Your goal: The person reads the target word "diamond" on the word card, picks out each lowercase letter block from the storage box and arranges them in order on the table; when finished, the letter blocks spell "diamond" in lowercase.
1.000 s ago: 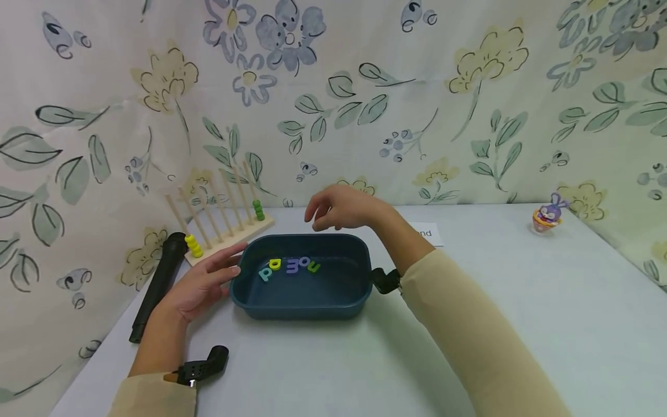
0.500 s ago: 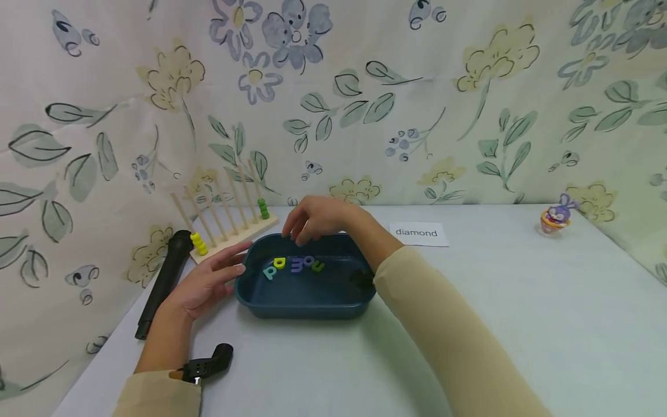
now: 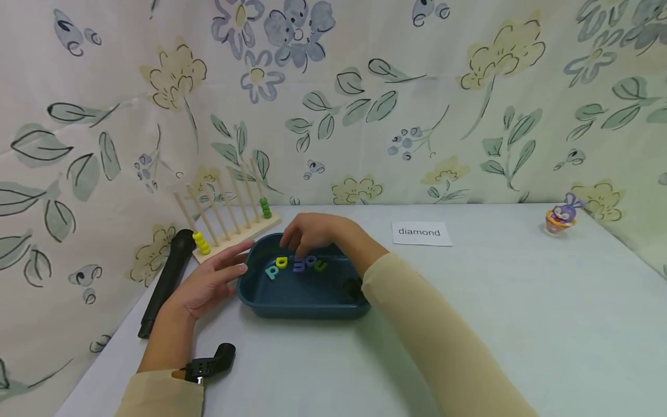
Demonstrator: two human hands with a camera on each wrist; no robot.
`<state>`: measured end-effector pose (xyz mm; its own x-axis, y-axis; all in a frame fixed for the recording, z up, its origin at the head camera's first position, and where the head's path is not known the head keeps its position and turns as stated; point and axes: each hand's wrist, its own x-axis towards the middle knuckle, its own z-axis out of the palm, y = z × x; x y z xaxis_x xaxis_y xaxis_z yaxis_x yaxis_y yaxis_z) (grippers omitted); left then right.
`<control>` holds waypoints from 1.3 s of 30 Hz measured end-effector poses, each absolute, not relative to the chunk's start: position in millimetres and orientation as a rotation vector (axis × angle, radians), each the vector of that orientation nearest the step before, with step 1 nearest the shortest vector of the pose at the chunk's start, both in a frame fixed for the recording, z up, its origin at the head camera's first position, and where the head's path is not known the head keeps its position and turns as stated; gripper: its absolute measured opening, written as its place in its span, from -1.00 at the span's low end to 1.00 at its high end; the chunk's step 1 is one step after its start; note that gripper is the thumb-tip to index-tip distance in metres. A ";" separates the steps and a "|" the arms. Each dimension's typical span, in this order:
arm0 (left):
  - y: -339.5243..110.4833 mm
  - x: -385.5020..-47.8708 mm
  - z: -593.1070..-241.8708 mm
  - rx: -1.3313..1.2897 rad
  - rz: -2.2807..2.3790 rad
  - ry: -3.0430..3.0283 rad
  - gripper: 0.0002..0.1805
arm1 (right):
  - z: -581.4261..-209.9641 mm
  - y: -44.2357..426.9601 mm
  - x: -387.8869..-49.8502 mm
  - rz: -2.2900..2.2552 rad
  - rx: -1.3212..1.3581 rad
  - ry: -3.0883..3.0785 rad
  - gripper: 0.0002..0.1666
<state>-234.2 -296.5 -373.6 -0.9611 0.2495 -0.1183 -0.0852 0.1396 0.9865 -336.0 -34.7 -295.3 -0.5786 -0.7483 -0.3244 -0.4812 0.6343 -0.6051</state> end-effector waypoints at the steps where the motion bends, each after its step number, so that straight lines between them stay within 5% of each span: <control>1: -296.8 -234.1 -374.0 0.161 1.900 2.166 -0.30 | -297.3 -37.0 -335.9 -0.611 -0.958 2.293 -0.43; 14: -297.5 -236.2 -372.8 0.180 1.878 2.175 -0.30 | -318.3 -49.9 -331.6 -0.623 -0.910 2.279 -0.27; 39: -297.4 -235.7 -372.2 0.205 1.902 2.132 -0.29 | -332.4 -58.3 -323.9 -0.330 -1.005 2.506 -0.68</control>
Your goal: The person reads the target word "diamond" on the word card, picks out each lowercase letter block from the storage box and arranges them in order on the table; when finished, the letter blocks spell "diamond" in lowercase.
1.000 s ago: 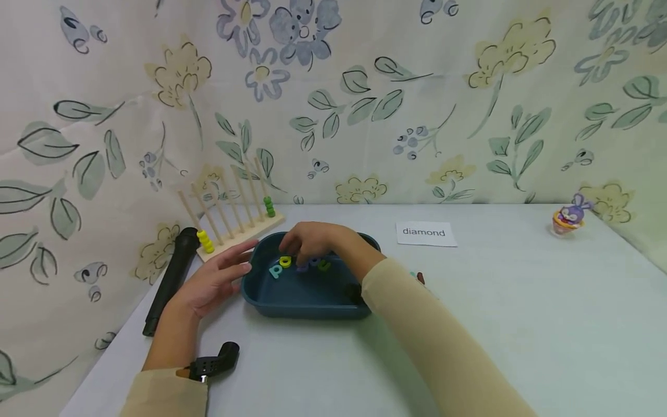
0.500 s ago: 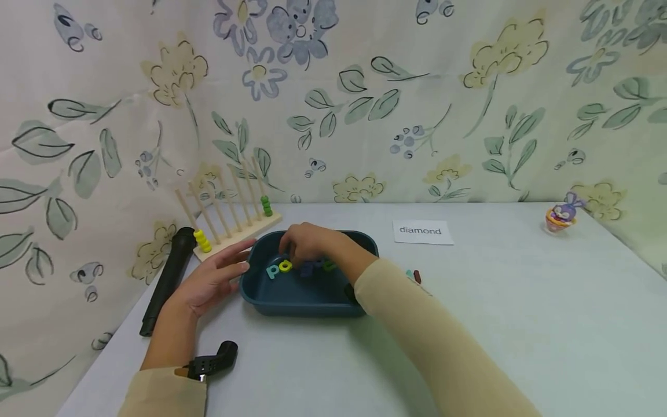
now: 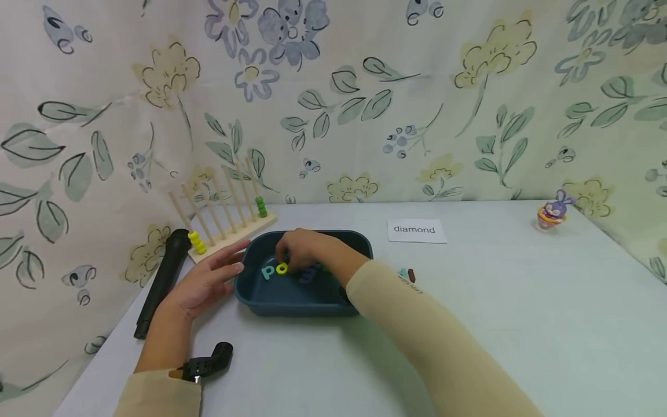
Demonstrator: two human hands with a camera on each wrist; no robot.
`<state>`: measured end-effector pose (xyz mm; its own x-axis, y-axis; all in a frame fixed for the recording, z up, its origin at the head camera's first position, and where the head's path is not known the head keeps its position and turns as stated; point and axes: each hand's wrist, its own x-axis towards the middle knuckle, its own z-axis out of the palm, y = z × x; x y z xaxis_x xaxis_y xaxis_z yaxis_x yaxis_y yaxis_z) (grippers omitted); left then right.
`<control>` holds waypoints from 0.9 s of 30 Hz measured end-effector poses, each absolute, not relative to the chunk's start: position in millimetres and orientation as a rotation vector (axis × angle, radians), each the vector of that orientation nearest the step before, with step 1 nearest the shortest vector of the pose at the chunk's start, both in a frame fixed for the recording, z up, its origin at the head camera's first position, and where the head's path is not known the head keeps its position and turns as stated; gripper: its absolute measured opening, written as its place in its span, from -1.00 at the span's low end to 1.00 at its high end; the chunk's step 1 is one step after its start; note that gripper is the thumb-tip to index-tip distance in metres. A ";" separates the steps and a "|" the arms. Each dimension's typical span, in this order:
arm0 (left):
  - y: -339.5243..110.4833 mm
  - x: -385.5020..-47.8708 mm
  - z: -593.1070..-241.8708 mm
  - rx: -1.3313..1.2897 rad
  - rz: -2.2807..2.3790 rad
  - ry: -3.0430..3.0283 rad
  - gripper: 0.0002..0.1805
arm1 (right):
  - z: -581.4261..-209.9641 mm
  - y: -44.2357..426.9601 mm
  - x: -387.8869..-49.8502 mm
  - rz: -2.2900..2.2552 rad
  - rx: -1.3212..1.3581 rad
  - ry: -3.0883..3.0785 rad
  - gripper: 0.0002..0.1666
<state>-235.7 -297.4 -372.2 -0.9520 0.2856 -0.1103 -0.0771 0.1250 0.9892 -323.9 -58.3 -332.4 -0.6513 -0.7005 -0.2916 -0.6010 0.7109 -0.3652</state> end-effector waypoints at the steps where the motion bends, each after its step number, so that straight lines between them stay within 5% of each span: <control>1: -297.8 -235.9 -372.2 0.208 1.902 2.132 -0.30 | -332.5 -57.9 -324.6 -0.334 -1.002 2.505 -0.70; 27: -297.6 -236.5 -372.9 0.167 1.911 2.126 -0.30 | -330.5 -44.5 -336.9 -0.681 -0.914 2.344 -0.80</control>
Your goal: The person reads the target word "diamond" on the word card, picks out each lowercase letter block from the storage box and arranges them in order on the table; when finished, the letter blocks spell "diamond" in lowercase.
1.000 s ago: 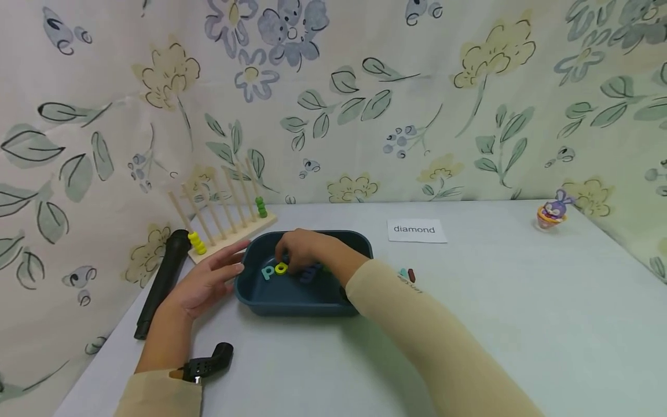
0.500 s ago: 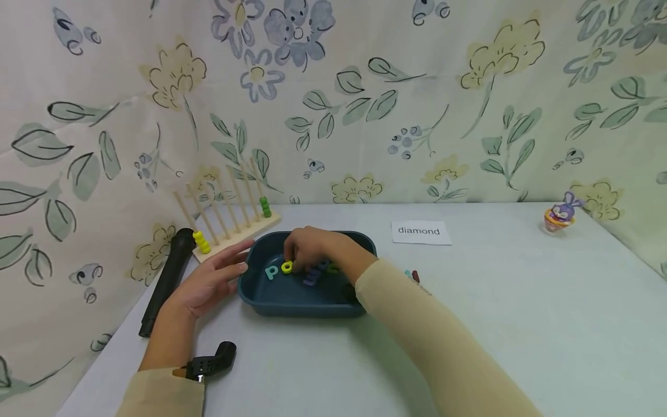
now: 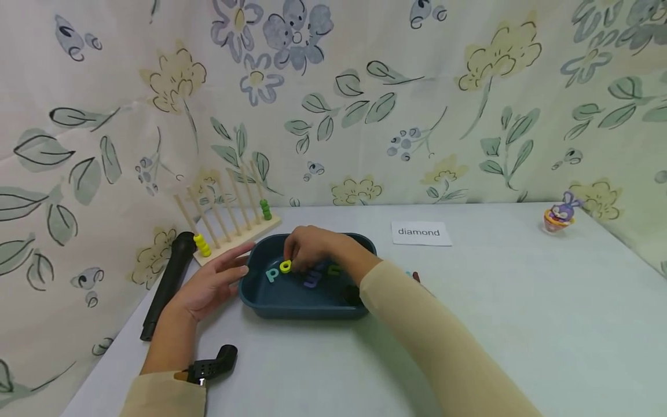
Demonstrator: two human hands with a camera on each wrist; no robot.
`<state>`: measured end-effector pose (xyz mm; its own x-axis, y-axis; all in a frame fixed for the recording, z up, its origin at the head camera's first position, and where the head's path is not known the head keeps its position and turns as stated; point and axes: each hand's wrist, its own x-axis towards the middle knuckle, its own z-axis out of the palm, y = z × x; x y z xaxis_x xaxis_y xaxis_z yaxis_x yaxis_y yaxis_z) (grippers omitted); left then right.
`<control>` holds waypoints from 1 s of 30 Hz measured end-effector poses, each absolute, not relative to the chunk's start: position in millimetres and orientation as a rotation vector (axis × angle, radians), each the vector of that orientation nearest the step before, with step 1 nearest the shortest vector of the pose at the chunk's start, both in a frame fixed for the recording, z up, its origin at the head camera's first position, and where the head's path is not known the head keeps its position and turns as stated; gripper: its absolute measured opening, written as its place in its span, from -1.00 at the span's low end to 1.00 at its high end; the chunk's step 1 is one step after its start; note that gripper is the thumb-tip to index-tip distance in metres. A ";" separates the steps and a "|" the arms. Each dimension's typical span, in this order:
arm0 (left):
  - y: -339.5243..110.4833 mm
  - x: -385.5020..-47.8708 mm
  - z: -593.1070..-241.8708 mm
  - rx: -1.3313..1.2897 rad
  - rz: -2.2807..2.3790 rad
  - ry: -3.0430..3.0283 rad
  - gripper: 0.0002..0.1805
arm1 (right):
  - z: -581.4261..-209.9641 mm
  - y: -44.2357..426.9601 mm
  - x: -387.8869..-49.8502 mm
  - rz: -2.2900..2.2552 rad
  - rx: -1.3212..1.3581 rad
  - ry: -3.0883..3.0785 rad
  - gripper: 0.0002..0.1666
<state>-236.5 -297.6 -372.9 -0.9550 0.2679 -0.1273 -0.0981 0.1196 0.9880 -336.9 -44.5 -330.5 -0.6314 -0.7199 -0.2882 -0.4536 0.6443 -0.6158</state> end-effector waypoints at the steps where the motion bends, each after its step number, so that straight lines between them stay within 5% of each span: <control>1: -297.3 -236.5 -372.8 0.166 1.911 2.128 -0.30 | -330.5 -43.8 -337.4 -0.700 -0.914 2.340 -0.79; 30: -296.4 -234.7 -372.7 0.144 1.891 2.149 -0.29 | -313.4 -35.4 -336.3 -1.304 -0.821 1.961 -0.67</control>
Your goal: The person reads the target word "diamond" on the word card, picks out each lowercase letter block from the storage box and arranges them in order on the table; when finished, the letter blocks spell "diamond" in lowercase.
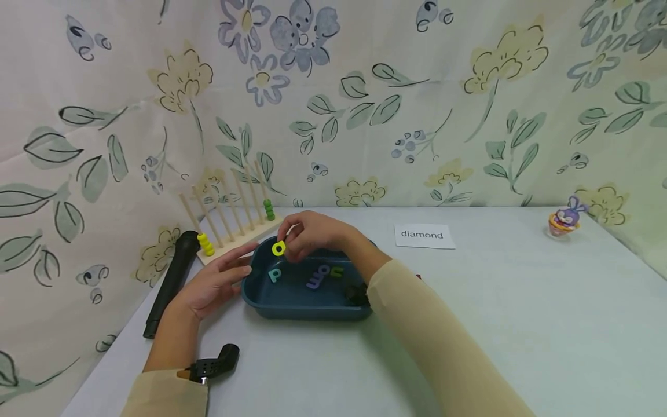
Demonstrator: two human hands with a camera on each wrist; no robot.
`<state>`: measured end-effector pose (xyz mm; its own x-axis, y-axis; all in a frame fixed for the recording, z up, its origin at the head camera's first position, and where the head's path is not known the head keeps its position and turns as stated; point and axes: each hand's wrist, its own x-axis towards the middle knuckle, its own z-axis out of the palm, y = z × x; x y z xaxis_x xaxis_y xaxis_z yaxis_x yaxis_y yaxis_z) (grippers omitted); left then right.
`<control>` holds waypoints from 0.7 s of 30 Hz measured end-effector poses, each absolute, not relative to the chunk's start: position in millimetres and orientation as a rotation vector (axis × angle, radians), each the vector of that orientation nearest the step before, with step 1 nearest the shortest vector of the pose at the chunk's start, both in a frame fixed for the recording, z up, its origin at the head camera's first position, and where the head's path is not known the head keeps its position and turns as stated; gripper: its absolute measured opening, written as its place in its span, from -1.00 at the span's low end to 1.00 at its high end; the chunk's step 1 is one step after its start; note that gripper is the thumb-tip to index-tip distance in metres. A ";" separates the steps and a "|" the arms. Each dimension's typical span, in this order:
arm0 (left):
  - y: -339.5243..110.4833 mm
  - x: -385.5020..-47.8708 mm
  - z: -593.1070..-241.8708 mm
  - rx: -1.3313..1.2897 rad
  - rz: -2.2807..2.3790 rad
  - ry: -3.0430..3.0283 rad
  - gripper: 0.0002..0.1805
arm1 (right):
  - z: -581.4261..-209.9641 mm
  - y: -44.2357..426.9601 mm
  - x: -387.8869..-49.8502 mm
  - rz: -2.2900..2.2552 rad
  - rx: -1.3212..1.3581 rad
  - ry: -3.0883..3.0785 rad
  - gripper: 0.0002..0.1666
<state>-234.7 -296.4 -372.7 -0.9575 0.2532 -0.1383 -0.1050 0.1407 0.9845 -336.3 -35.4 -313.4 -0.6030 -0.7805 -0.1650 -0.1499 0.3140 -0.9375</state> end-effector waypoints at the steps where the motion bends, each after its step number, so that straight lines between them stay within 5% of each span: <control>1: -296.0 -234.7 -372.8 0.144 1.889 2.147 -0.29 | -312.2 -34.5 -335.7 -1.328 -0.810 1.957 -0.67; 21: -296.4 -234.5 -371.5 0.161 1.886 2.144 -0.29 | -279.7 -6.4 -323.2 -1.565 -0.765 2.038 -0.70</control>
<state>-234.5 -296.4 -371.5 -0.9545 0.2657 -0.1355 -0.1006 0.1411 0.9849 -323.2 -6.4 -279.7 -0.7412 -0.6709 -0.0226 -0.1514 0.1998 -0.9681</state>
